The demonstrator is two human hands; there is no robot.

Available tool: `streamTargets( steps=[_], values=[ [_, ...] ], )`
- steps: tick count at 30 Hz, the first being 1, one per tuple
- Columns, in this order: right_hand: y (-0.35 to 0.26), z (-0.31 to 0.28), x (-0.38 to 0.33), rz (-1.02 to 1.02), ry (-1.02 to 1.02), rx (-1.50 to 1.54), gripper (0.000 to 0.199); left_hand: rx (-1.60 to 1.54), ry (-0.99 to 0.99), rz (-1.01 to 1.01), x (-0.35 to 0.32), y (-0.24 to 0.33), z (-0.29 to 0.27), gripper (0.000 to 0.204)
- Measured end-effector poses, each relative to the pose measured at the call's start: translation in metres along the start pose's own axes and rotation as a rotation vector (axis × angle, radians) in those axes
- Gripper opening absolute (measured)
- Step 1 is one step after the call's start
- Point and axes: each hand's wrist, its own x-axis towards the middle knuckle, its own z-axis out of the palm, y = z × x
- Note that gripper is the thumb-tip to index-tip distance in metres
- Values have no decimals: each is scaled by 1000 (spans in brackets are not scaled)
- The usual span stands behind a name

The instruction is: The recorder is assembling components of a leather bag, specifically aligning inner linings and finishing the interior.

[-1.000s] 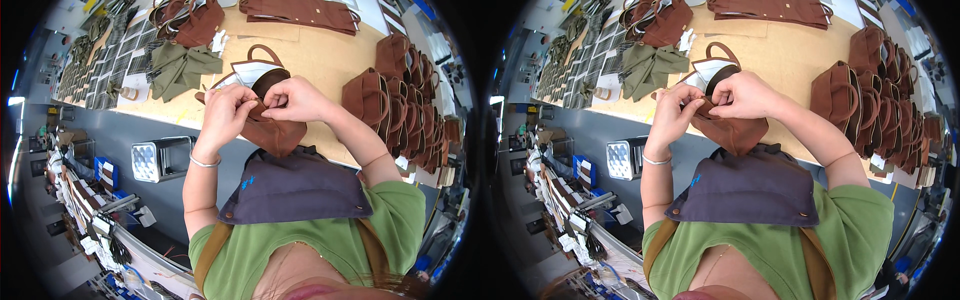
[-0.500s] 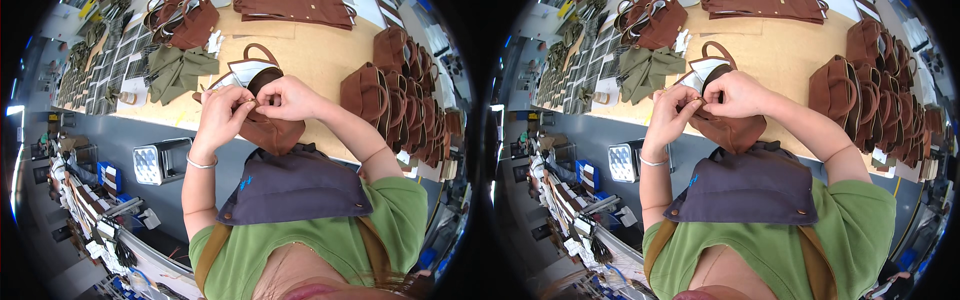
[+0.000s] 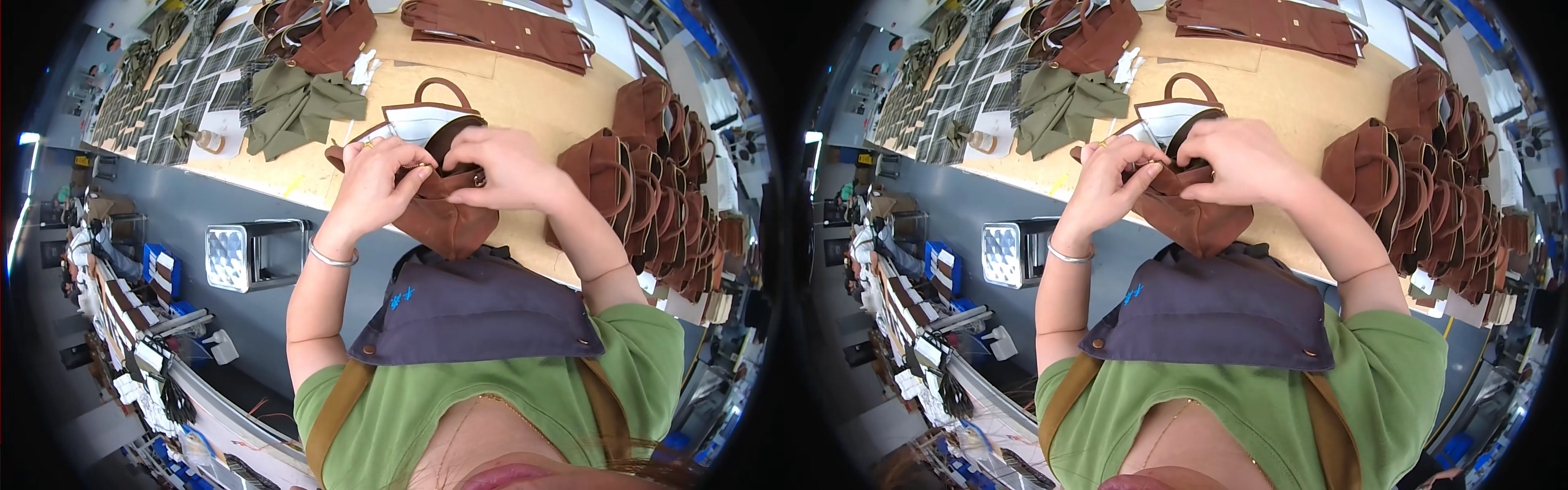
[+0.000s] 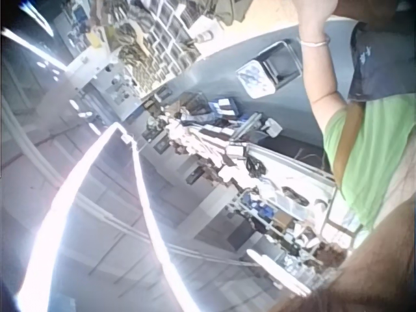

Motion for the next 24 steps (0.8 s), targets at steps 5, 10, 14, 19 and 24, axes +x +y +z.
streamTargets(
  steps=[5,10,14,19,24],
  values=[
    [26,-13,17,-2,-295,-84,49,82,48,165,-3,0,-2,6],
    [5,-17,13,-56,-250,-98,47,165,62,107,-18,-22,-37,7],
    [-6,-8,26,-70,-332,-85,44,271,99,91,-27,-18,-34,13],
    [-11,-11,32,-173,-317,-97,30,328,103,208,-24,12,-16,25],
    [3,-23,42,-91,-406,88,15,261,28,160,-23,10,-10,21]
  ],
)
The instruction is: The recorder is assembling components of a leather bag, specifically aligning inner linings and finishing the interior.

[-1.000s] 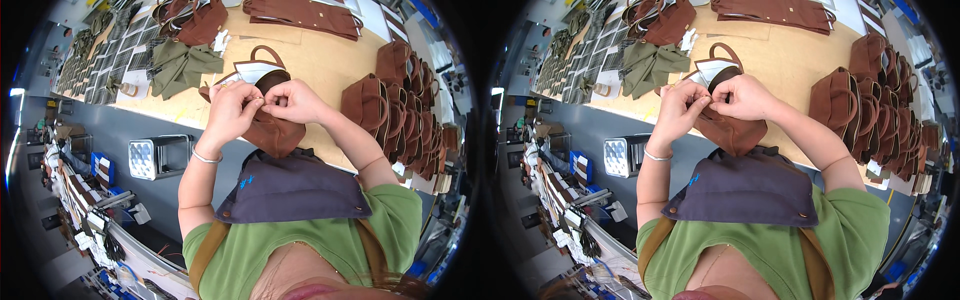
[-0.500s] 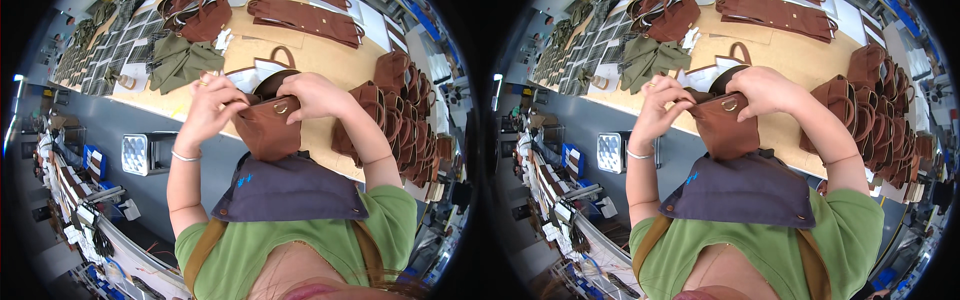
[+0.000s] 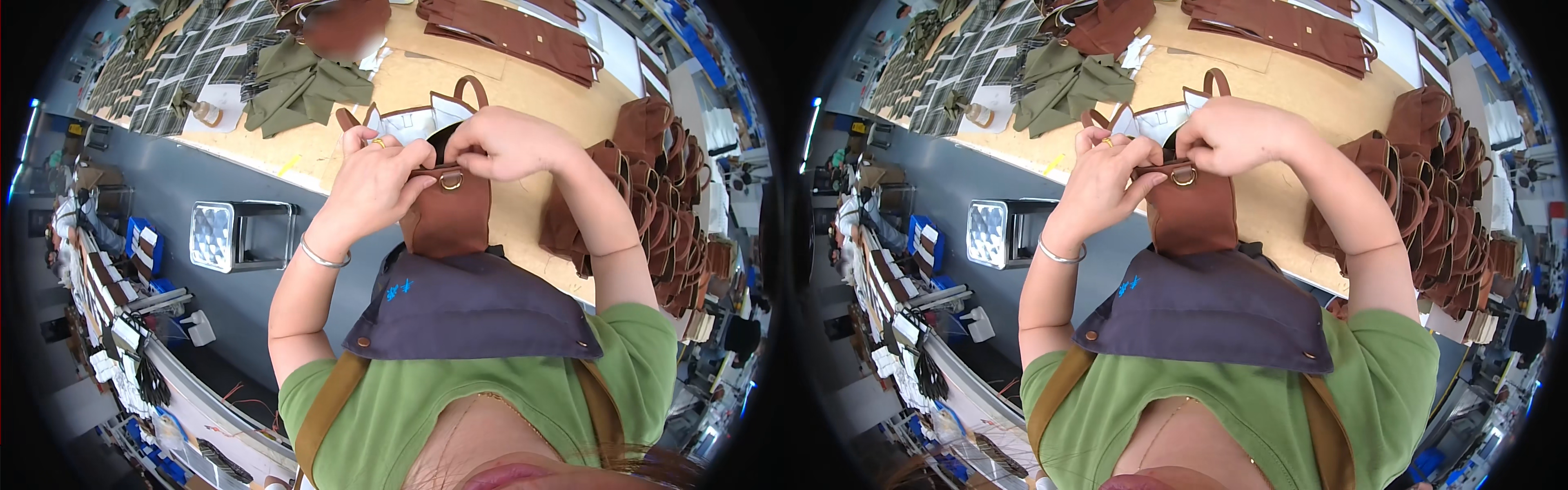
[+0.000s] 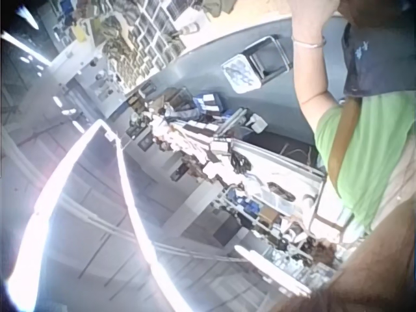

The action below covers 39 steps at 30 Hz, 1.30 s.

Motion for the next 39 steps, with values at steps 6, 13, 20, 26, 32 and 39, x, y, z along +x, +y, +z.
streamTargets(
  steps=[6,13,20,26,32,39],
  values=[
    [-2,-14,8,21,-154,60,14,-16,-30,-35,0,5,0,17],
    [9,2,12,-132,10,-43,9,-103,34,-55,-6,0,2,14],
    [9,-7,8,-114,-43,147,8,-81,140,-57,-8,-11,7,7],
    [13,-1,11,-170,-54,68,9,-48,162,-84,-11,-10,14,5],
    [15,0,5,-79,-20,101,12,-79,13,-77,-9,-26,-7,10],
    [6,1,4,-37,-47,121,16,-237,-84,-65,-8,-41,-3,16]
  ],
)
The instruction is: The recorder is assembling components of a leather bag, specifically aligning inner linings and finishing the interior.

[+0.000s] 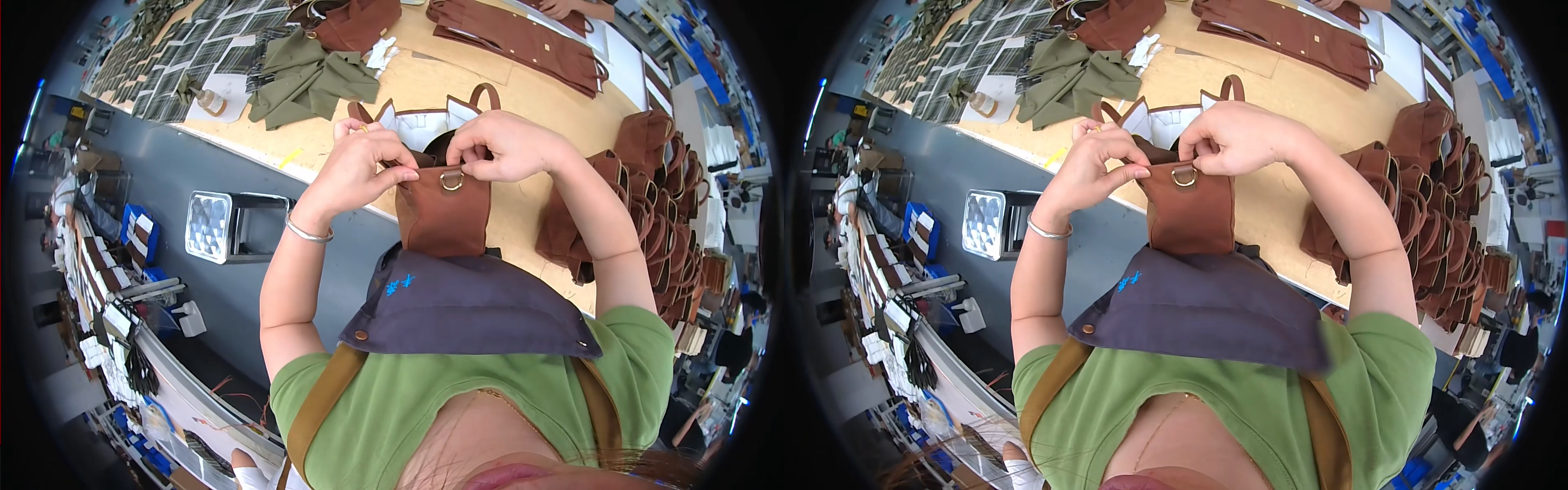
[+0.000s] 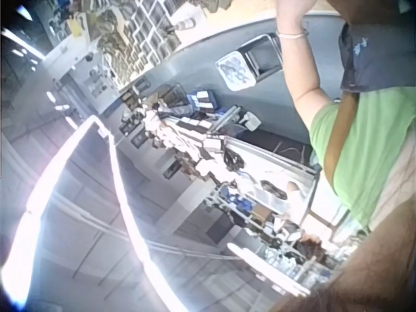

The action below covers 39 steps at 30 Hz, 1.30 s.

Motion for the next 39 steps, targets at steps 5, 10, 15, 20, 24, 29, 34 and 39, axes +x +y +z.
streamTargets(
  steps=[5,10,15,20,24,29,34,39],
  values=[
    [-14,8,1,21,128,-108,21,-152,16,-48,5,4,-5,20],
    [-29,22,15,52,224,-155,21,-142,10,-15,8,4,-3,18],
    [-24,28,16,10,204,-24,15,-58,-94,29,8,-1,-2,10],
    [-26,32,15,-9,207,-16,15,-26,-65,135,7,1,-1,8],
    [-22,36,11,-7,217,-21,16,-1,-62,92,5,11,4,8],
    [-27,37,9,79,236,-48,18,-94,-60,36,2,9,2,13],
    [-29,44,9,-32,247,-105,14,287,139,-42,-8,-11,-2,33],
    [-24,14,-11,-362,462,-471,11,458,174,-118,-27,29,-32,40]
  ],
)
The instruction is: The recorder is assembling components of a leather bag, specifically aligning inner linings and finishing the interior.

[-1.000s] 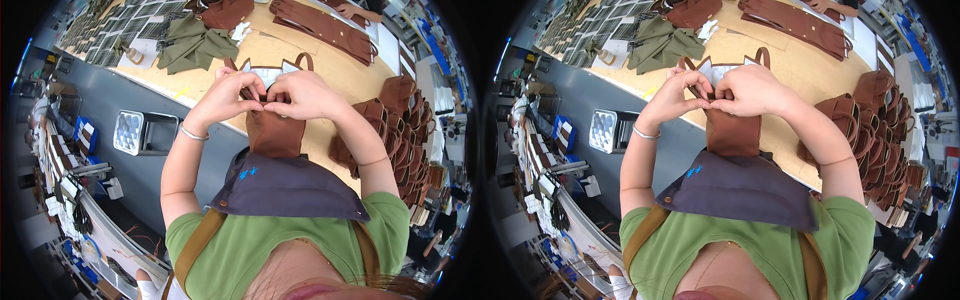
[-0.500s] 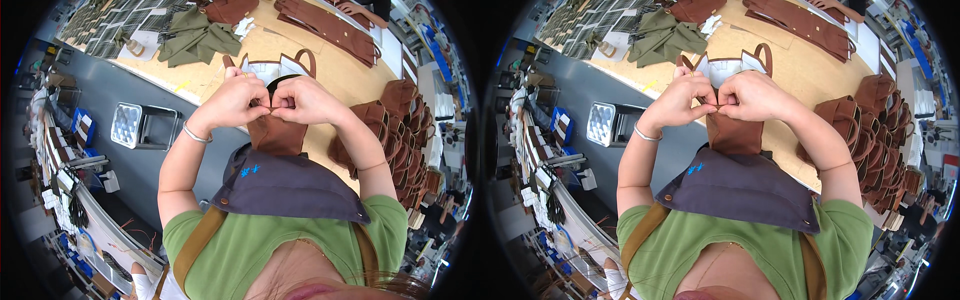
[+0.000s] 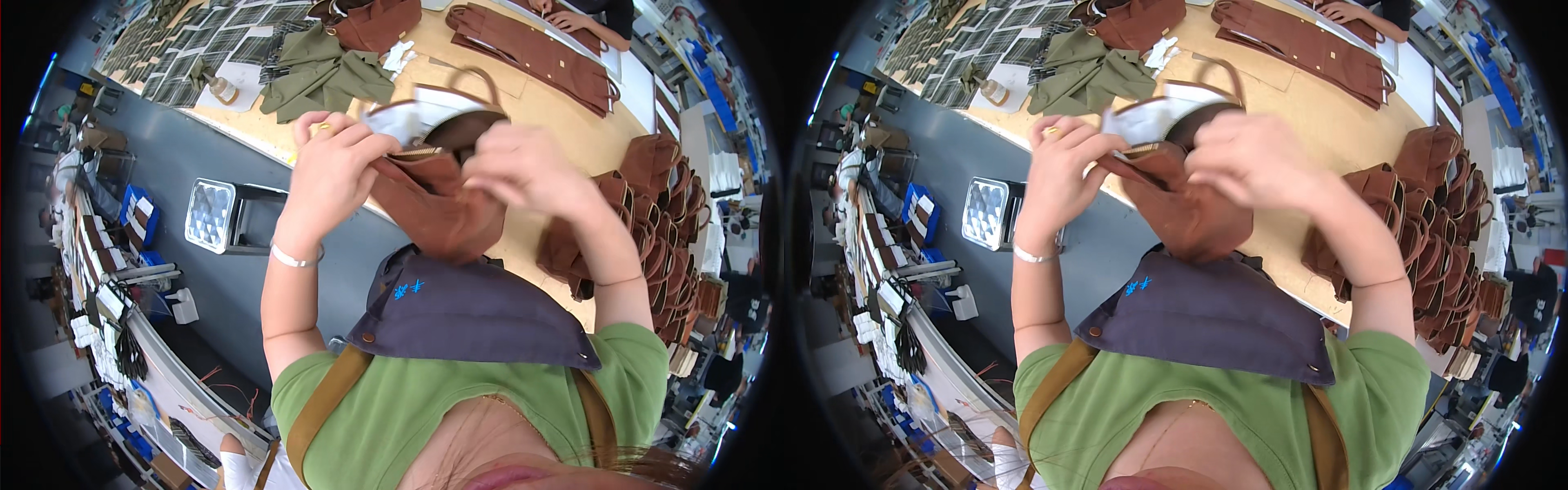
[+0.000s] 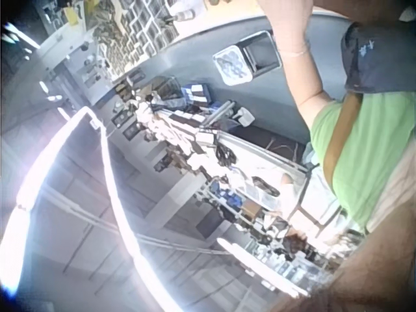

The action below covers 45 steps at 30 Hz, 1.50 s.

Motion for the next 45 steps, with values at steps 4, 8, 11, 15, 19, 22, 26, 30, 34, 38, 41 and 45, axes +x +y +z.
streamTargets(
  steps=[4,8,11,15,19,22,26,30,34,38,41,45],
  values=[
    [62,-11,-31,183,147,-86,14,-252,69,-25,-11,33,-25,66],
    [126,77,-79,703,70,308,22,-191,-212,-223,-37,2,61,80],
    [129,94,-82,1017,61,721,32,-333,-153,-105,-53,2,126,64],
    [120,97,-79,969,103,645,40,-328,-79,-102,-46,19,141,52],
    [118,97,-74,809,109,257,47,-26,67,-60,-19,45,100,38],
    [112,100,-65,788,134,277,43,-46,56,98,7,57,105,24],
    [86,89,-49,775,73,-27,42,108,-324,203,52,48,173,20],
    [54,87,-51,611,181,69,29,301,-352,113,67,47,225,15],
    [53,95,-64,703,12,182,23,390,-402,47,66,45,217,11],
    [43,84,-71,699,-140,76,31,-64,-231,56,42,25,137,8],
    [25,82,-54,695,-245,74,36,-745,-108,-18,28,11,97,15],
    [20,108,-36,581,-293,11,42,-1043,-232,-118,16,-3,91,20]
  ],
)
